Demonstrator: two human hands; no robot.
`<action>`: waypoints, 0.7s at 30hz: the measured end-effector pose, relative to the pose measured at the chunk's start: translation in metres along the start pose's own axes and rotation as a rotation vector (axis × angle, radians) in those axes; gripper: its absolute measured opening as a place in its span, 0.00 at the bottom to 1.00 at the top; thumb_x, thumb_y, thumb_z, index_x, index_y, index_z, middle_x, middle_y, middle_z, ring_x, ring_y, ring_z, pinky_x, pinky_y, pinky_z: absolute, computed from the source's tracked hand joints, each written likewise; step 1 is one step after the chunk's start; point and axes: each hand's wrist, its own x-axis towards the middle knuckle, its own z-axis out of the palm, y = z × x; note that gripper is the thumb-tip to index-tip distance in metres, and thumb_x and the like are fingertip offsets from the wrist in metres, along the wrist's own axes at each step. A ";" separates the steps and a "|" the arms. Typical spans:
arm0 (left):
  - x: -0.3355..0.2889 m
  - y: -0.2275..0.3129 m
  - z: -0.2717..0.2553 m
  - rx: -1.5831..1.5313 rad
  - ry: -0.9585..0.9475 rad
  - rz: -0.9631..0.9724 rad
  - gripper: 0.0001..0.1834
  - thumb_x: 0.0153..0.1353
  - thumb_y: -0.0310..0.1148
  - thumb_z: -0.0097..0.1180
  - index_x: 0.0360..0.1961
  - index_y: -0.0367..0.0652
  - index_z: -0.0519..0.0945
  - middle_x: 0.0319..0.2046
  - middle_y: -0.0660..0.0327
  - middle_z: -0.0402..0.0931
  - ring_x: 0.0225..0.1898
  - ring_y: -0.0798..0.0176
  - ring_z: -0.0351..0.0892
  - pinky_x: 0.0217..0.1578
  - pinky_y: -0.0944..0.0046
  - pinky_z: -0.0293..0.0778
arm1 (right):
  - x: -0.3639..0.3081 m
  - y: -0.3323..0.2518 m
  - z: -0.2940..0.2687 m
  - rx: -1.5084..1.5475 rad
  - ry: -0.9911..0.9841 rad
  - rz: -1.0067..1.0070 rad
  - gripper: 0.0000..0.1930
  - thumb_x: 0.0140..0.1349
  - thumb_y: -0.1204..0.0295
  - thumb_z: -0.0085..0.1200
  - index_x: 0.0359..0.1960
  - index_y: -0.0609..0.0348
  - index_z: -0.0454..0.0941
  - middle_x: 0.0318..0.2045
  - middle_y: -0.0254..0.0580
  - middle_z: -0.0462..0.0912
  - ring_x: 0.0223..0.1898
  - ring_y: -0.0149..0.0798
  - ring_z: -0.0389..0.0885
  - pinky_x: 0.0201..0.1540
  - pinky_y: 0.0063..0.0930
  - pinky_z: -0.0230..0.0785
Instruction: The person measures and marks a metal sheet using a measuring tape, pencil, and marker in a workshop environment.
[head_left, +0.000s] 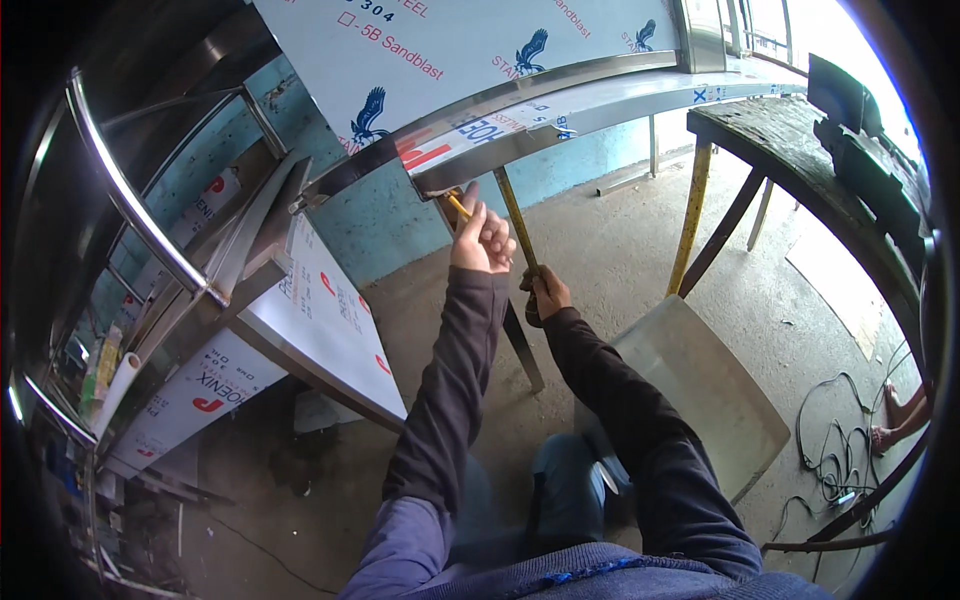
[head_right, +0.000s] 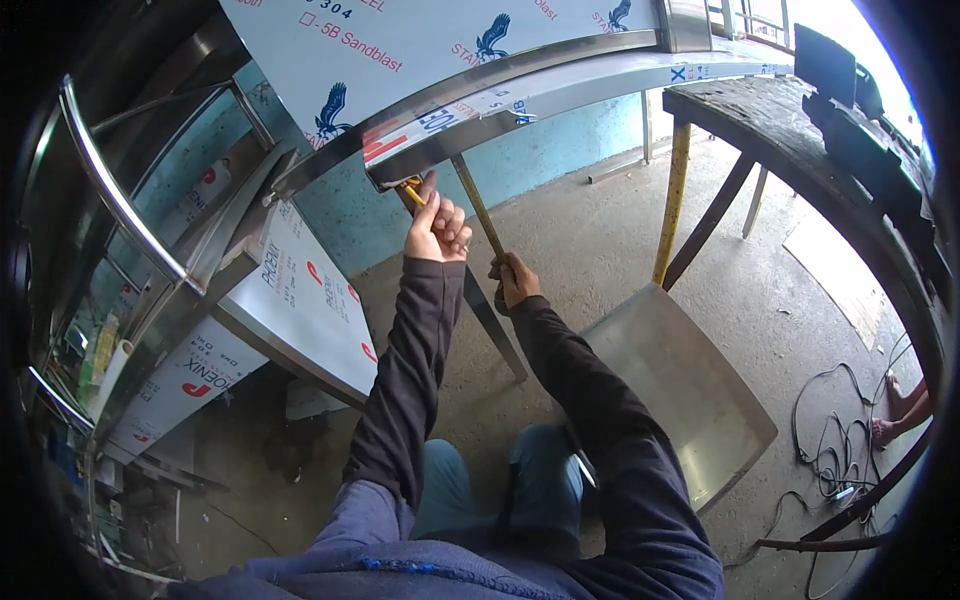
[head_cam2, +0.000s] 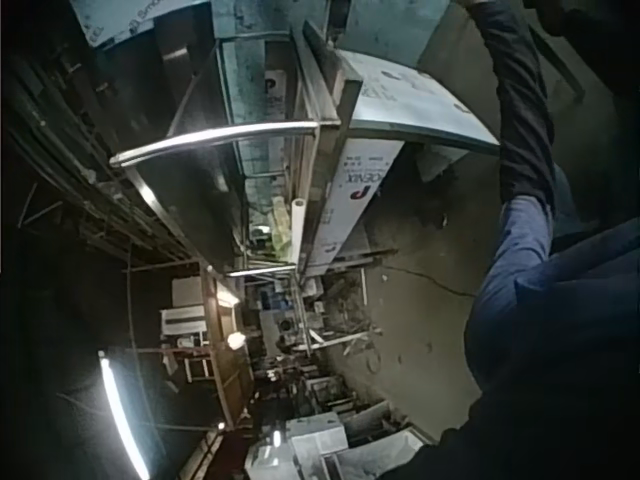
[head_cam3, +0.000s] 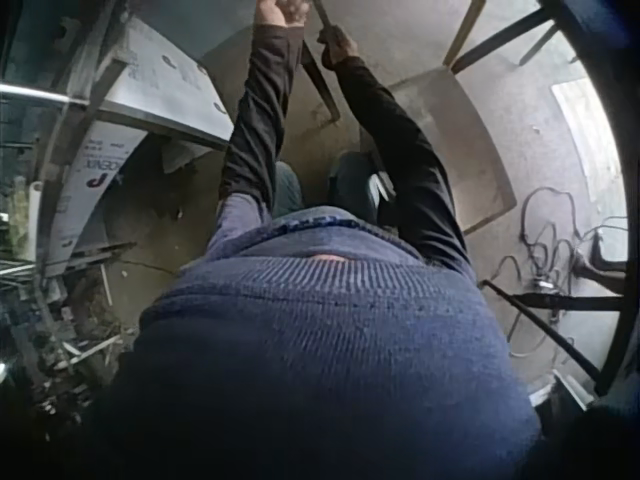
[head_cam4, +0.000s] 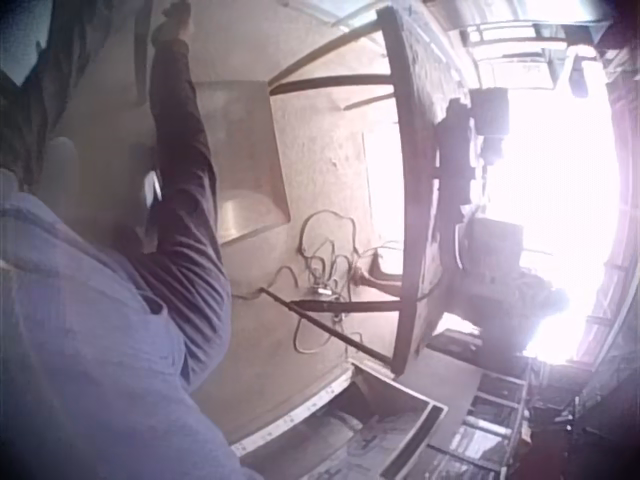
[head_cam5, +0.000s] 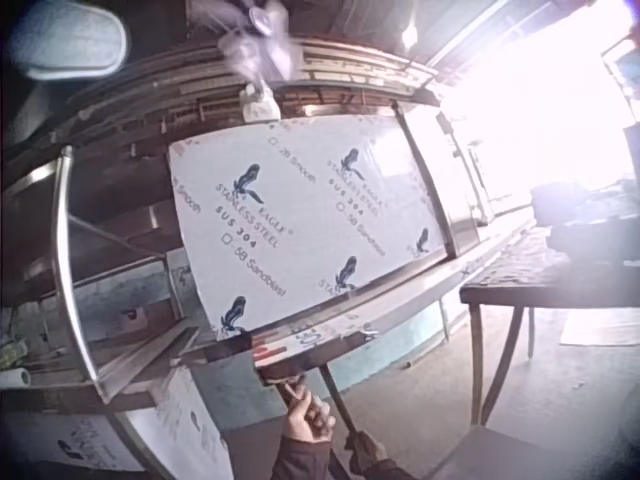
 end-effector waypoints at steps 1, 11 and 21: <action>0.003 0.000 0.006 -0.067 -0.034 -0.007 0.19 0.66 0.34 0.47 0.59 0.52 0.65 0.17 0.71 0.55 0.16 0.74 0.55 0.16 0.73 0.56 | 0.001 0.001 -0.001 0.017 0.004 0.003 0.10 0.65 0.78 0.37 0.40 0.61 0.73 0.30 0.39 0.80 0.33 0.31 0.79 0.37 0.24 0.69; -0.025 -0.006 -0.056 0.049 -0.147 -0.083 0.16 0.69 0.38 0.42 0.53 0.44 0.73 0.12 0.74 0.48 0.09 0.78 0.44 0.08 0.75 0.43 | 0.006 0.015 -0.004 -0.002 0.029 -0.047 0.09 0.64 0.80 0.40 0.41 0.64 0.73 0.33 0.45 0.81 0.35 0.37 0.82 0.41 0.28 0.72; -0.263 -0.028 -0.281 1.782 0.353 -0.292 0.12 0.58 0.37 0.54 0.28 0.37 0.77 0.22 0.47 0.75 0.25 0.47 0.78 0.27 0.54 0.70 | 0.005 0.013 -0.008 0.052 0.033 0.012 0.09 0.65 0.79 0.39 0.41 0.67 0.72 0.34 0.48 0.80 0.35 0.39 0.80 0.41 0.30 0.72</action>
